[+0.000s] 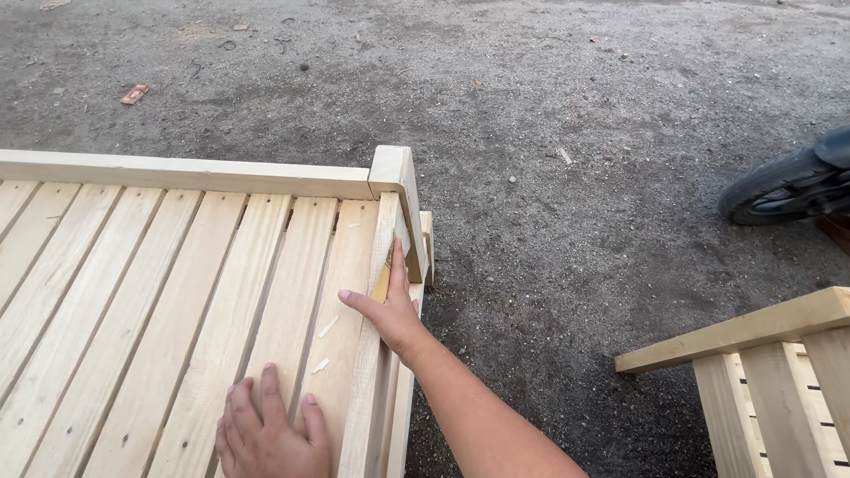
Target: The person sands a slatted wooden bench outdoors, rubbing a sanding block along the edges, rails, and slats of the frame. They work their way around the piece, sanding the side rails and top surface, with sandpaper sheets resting on the bench.
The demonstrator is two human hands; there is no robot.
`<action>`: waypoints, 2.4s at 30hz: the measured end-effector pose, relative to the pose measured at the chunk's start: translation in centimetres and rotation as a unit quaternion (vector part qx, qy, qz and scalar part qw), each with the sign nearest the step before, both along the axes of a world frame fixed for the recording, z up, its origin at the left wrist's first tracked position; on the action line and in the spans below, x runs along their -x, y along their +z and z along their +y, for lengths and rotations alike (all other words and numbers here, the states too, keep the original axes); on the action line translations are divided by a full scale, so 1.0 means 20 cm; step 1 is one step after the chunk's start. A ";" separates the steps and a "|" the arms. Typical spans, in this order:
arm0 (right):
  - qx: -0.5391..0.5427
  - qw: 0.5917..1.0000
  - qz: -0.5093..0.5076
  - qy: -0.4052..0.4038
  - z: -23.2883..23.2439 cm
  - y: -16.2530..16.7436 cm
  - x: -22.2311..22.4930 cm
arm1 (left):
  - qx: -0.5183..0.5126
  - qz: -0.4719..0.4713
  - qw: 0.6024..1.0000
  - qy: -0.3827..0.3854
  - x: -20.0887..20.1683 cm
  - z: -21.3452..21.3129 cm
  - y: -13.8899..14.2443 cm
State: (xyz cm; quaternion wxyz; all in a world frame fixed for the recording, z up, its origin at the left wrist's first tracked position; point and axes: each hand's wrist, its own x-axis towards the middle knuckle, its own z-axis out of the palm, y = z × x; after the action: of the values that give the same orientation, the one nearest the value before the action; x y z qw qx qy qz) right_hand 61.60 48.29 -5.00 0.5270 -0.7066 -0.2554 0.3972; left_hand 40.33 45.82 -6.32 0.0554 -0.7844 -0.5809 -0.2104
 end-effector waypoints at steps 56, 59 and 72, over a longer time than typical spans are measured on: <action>-0.216 0.951 0.203 -0.088 -0.24 -0.05 0.30 | -0.013 0.075 0.996 -0.038 0.07 -0.05 0.04; -0.178 0.960 0.206 -0.071 -0.38 0.00 0.43 | -0.041 0.051 0.996 -0.054 0.08 -0.05 0.00; -0.115 0.988 -0.035 -0.096 -0.82 -0.24 1.17 | 0.100 -0.172 0.961 -0.192 0.22 0.02 -0.20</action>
State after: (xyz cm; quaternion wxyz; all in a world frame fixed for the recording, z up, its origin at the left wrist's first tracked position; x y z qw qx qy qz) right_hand 38.24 31.95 -9.70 0.6309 -0.6761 -0.2489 0.2878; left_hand 36.01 46.18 -10.26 -0.1657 -0.8347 -0.4381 -0.2898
